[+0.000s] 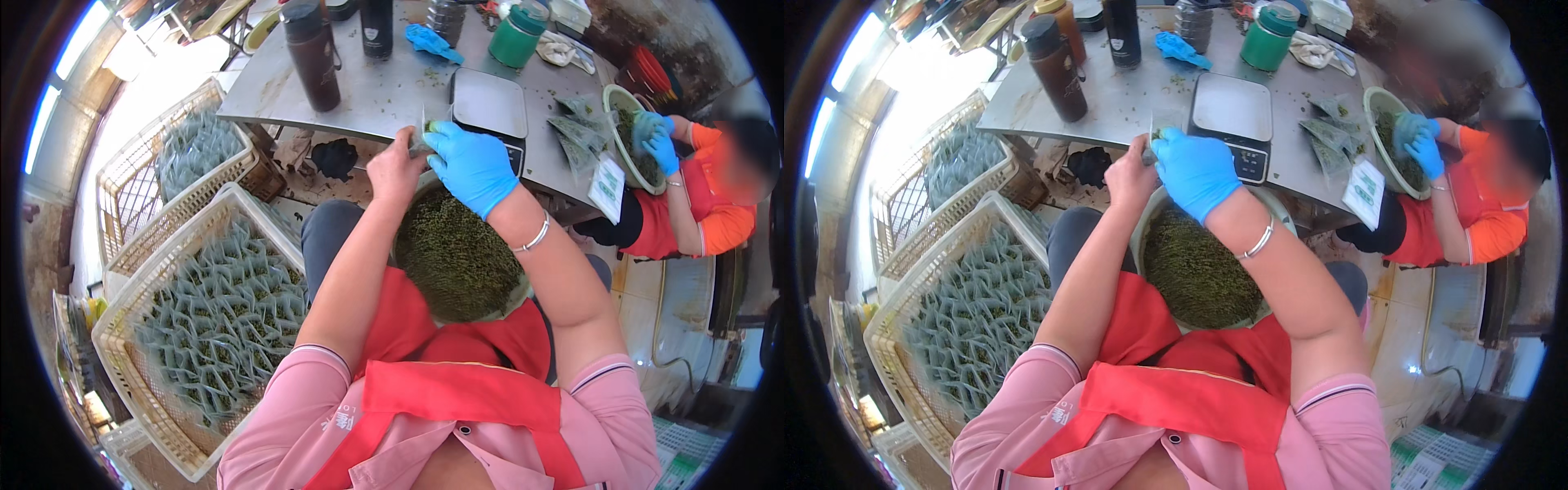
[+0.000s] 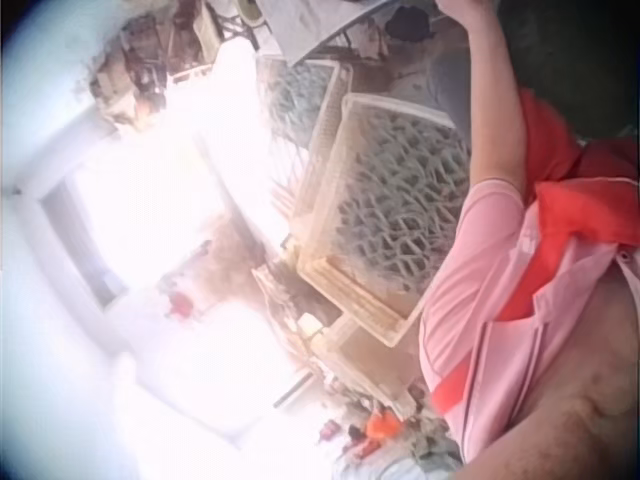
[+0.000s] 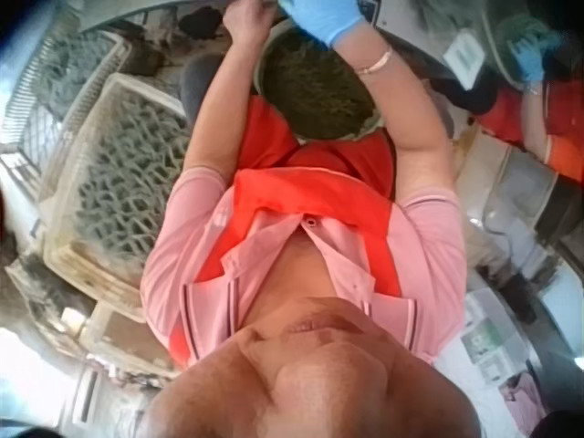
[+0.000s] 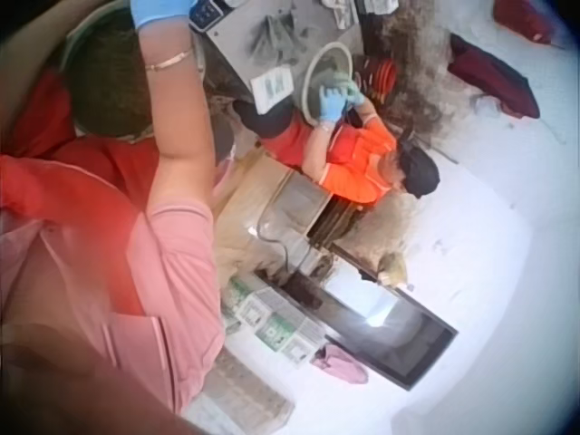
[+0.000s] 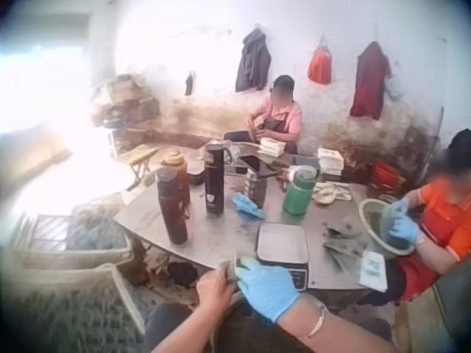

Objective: The person scoops green tea leaves from a bowl into small plastic bags, weighs each bag on a digital scale, and places the filled bags into a white crate. The process is repeated continuously with another worker visible in the background performing similar actions.

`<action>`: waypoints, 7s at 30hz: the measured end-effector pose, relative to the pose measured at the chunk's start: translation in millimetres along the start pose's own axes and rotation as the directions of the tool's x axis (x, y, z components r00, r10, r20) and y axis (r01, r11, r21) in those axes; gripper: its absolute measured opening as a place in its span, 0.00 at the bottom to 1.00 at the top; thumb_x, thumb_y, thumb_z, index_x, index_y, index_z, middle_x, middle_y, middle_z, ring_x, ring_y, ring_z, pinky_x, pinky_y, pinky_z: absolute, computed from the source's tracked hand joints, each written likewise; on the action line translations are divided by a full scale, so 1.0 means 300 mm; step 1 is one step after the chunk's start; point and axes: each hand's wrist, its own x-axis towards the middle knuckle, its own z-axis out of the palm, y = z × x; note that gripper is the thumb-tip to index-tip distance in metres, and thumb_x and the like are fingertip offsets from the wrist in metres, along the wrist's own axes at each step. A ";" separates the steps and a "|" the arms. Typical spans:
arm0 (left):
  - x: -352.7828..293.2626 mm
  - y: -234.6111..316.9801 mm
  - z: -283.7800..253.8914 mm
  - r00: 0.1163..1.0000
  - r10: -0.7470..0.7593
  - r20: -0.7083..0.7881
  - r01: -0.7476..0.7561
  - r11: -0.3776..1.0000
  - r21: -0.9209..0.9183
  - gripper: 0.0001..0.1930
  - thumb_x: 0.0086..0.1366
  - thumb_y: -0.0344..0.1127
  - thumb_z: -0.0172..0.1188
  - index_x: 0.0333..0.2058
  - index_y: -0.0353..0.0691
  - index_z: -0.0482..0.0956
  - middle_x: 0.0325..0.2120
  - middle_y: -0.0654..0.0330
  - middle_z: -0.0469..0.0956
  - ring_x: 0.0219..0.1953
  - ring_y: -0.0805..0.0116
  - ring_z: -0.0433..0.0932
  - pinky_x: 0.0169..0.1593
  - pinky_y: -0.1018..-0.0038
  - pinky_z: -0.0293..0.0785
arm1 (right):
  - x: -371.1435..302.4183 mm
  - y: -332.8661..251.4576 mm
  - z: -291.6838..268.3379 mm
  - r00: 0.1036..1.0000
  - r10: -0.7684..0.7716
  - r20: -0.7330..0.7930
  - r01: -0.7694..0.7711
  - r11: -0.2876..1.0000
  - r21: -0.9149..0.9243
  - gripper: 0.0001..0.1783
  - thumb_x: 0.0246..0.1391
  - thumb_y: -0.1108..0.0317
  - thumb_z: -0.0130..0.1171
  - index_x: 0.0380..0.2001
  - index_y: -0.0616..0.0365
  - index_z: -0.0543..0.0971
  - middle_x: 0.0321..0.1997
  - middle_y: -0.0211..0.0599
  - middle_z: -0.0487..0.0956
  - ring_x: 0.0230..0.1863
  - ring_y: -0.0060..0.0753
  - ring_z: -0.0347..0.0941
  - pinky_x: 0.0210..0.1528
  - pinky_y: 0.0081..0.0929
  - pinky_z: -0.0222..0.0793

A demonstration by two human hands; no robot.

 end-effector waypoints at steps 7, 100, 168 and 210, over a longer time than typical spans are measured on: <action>-0.020 -0.061 0.052 0.901 0.380 -0.208 -0.402 0.913 -0.072 0.30 0.42 0.33 0.66 0.49 0.49 0.69 0.33 0.54 0.78 0.37 0.55 0.77 0.39 0.63 0.72 | 0.007 0.027 0.178 0.963 0.109 0.246 -0.096 0.993 -0.064 0.08 0.48 0.68 0.49 0.31 0.51 0.77 0.32 0.42 0.78 0.30 0.46 0.76 0.28 0.40 0.71; -0.375 -0.005 -0.084 0.903 0.274 0.332 -0.231 0.959 -0.163 0.17 0.58 0.36 0.57 0.47 0.47 0.72 0.27 0.62 0.80 0.29 0.67 0.81 0.34 0.72 0.74 | -0.308 0.328 0.173 0.837 0.545 -0.043 -0.496 0.790 0.361 0.23 0.51 0.59 0.51 0.53 0.37 0.70 0.28 0.48 0.78 0.30 0.54 0.74 0.36 0.47 0.70; -0.029 -0.039 0.009 0.967 0.250 -0.056 -0.247 0.968 0.053 0.28 0.45 0.34 0.62 0.49 0.50 0.68 0.29 0.56 0.78 0.29 0.55 0.78 0.32 0.62 0.73 | -0.046 -0.038 0.088 0.993 0.097 0.060 -0.101 0.993 0.060 0.17 0.47 0.70 0.51 0.43 0.48 0.73 0.43 0.39 0.75 0.33 0.50 0.75 0.33 0.41 0.72; -1.088 -1.140 -1.644 0.260 -0.422 -0.869 0.860 0.511 0.009 0.36 0.57 0.67 0.47 0.45 0.35 0.76 0.31 0.50 0.80 0.36 0.56 0.78 0.42 0.61 0.71 | -0.453 0.338 0.165 0.857 0.510 0.070 -0.371 0.517 0.772 0.19 0.60 0.69 0.46 0.54 0.59 0.70 0.51 0.33 0.75 0.30 0.17 0.68 0.35 0.17 0.67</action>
